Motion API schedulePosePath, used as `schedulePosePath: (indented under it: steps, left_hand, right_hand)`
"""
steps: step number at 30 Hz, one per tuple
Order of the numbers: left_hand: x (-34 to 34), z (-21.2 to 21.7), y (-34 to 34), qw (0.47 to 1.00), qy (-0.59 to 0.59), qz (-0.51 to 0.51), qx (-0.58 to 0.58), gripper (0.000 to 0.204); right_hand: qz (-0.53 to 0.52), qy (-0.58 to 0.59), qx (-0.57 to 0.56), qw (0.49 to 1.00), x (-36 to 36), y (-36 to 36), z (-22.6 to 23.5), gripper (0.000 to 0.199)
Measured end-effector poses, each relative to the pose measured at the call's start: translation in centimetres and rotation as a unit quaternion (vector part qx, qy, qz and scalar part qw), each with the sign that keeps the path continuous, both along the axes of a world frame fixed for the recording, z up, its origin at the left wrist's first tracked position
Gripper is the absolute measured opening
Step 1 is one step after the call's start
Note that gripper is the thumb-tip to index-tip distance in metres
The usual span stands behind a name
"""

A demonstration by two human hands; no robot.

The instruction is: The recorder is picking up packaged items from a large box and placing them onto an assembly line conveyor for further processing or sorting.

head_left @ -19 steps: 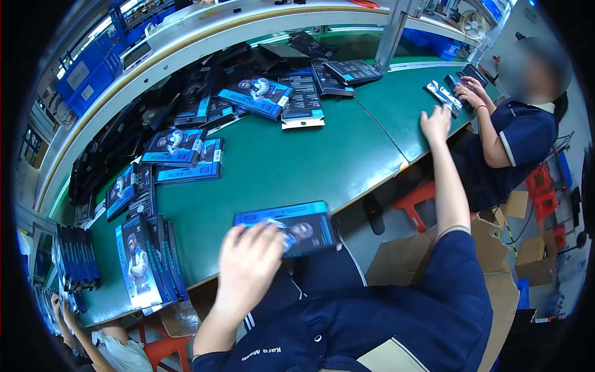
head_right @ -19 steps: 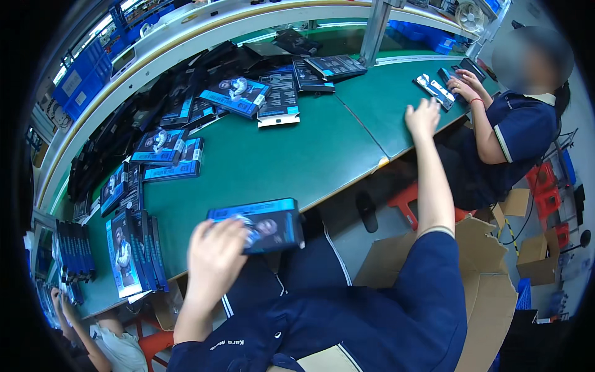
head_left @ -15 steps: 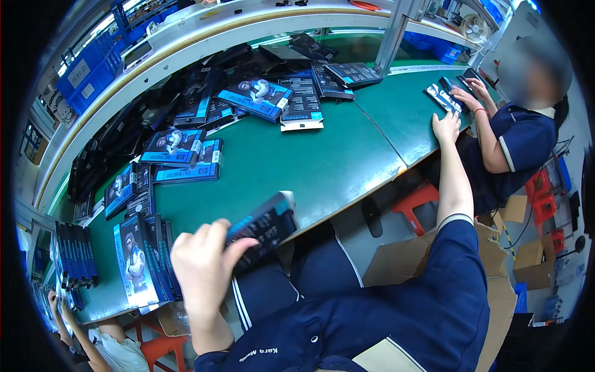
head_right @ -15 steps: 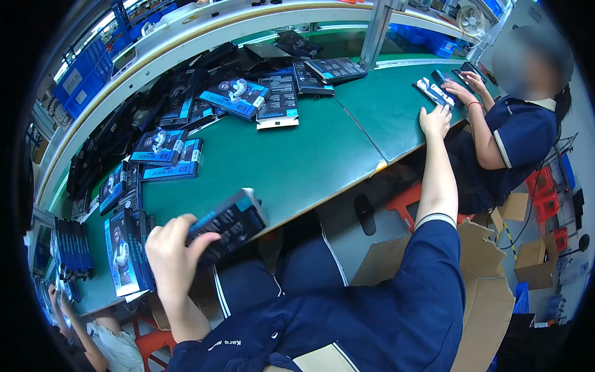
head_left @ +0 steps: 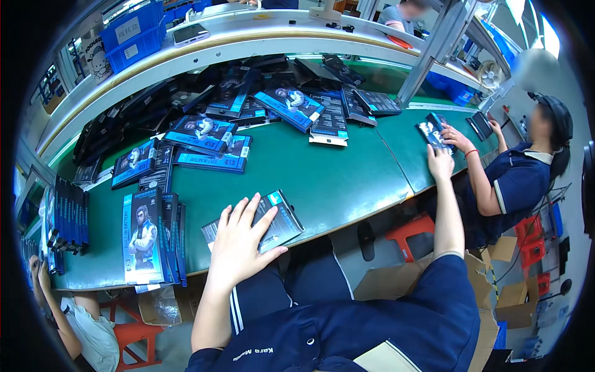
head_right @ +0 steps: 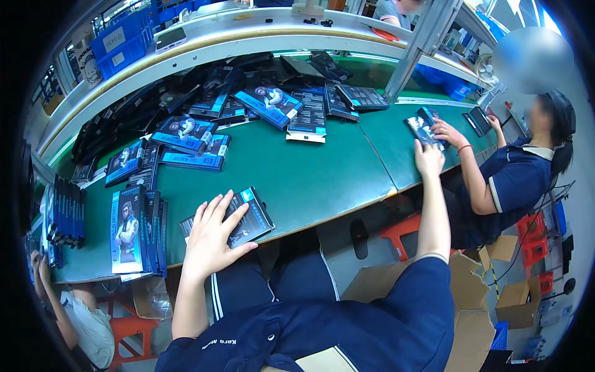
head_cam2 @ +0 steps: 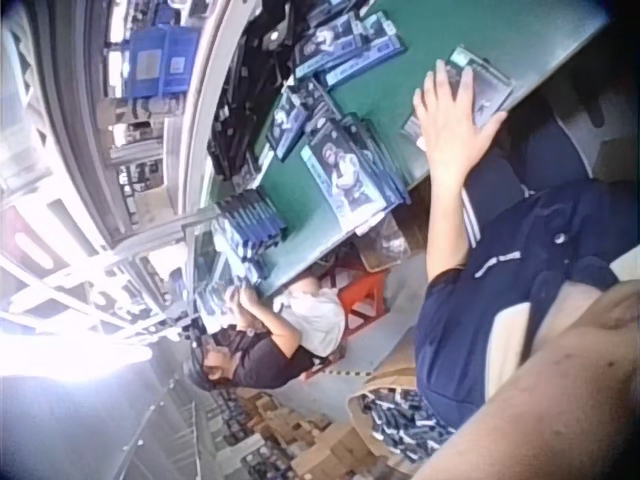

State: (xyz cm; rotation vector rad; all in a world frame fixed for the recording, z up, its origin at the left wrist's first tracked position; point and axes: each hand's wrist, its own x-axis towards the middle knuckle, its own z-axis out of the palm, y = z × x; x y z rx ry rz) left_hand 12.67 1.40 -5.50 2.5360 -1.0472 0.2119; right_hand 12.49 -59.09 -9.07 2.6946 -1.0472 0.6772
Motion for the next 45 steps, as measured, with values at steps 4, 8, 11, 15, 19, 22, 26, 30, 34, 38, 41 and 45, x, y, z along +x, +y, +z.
schedulePosePath:
  steps: [4, 8, 11, 15, 19, 22, 26, 30, 34, 38, 41, 45]
  left_hand:
    - [-0.6, 0.1, 0.2, 1.0, 0.012, 0.023, -0.006, 0.078]
    - [-0.5, 0.6, -0.5, 0.998, 0.007, 0.045, 0.034, 0.083]
    - [0.1, 1.0, -1.6, 0.997, 0.045, 0.04, 0.056, 0.081]
    - [0.0, 2.8, -2.7, 0.999, 0.045, 0.023, -0.001, 0.085]
    - [-1.8, 5.2, -3.9, 0.997, 0.047, 0.009, -0.062, 0.095]
    - [-2.5, 5.7, -3.4, 0.963, 0.063, -0.008, -0.262, 0.108]
    - [-2.6, 4.5, -2.1, 0.913, -0.048, -0.095, -0.394, 0.107]
    - [-1.8, 4.0, -1.1, 0.922, -0.02, -0.113, -0.37, 0.112]
    - [-2.2, 4.8, -0.5, 0.936, -0.026, -0.096, -0.338, 0.122]
    - [-1.9, 5.3, 0.3, 0.959, -0.06, -0.092, -0.26, 0.121]
    - [-2.3, 6.0, -0.9, 0.963, -0.081, -0.089, -0.24, 0.12]
    - [-1.4, 4.6, -3.1, 0.932, -0.112, -0.065, -0.338, 0.131]
  right_hand:
    - [0.087, -0.173, -0.033, 0.981, -1.4, 10.4, -1.5, 0.043]
    - [0.005, -0.336, 0.126, 0.933, -5.7, 14.0, -3.9, 0.046]
    - [-0.001, -0.396, 0.597, 0.698, -8.7, 17.2, -2.0, 0.078]
    - [0.146, -0.32, 0.582, 0.733, -10.3, 23.2, 1.2, 0.049]
    - [0.289, -0.443, 0.652, 0.543, -8.5, 30.9, 6.1, 0.044]
    - [0.277, -0.416, 0.665, 0.554, -6.2, 32.4, 6.5, 0.055]
    - [0.207, -0.338, 0.787, 0.472, -5.6, 36.1, 4.9, 0.056]
    - [0.267, -0.496, 0.688, 0.458, -5.6, 37.0, 6.6, 0.038]
    - [0.439, -0.504, 0.449, 0.593, -6.6, 37.0, 9.3, 0.054]
    - [0.528, -0.364, 0.45, 0.621, -7.5, 34.2, 11.8, 0.061]
    - [0.547, -0.324, 0.423, 0.646, -7.3, 35.4, 13.4, 0.061]
    - [0.581, -0.278, 0.136, 0.753, -6.3, 40.2, 14.5, 0.061]
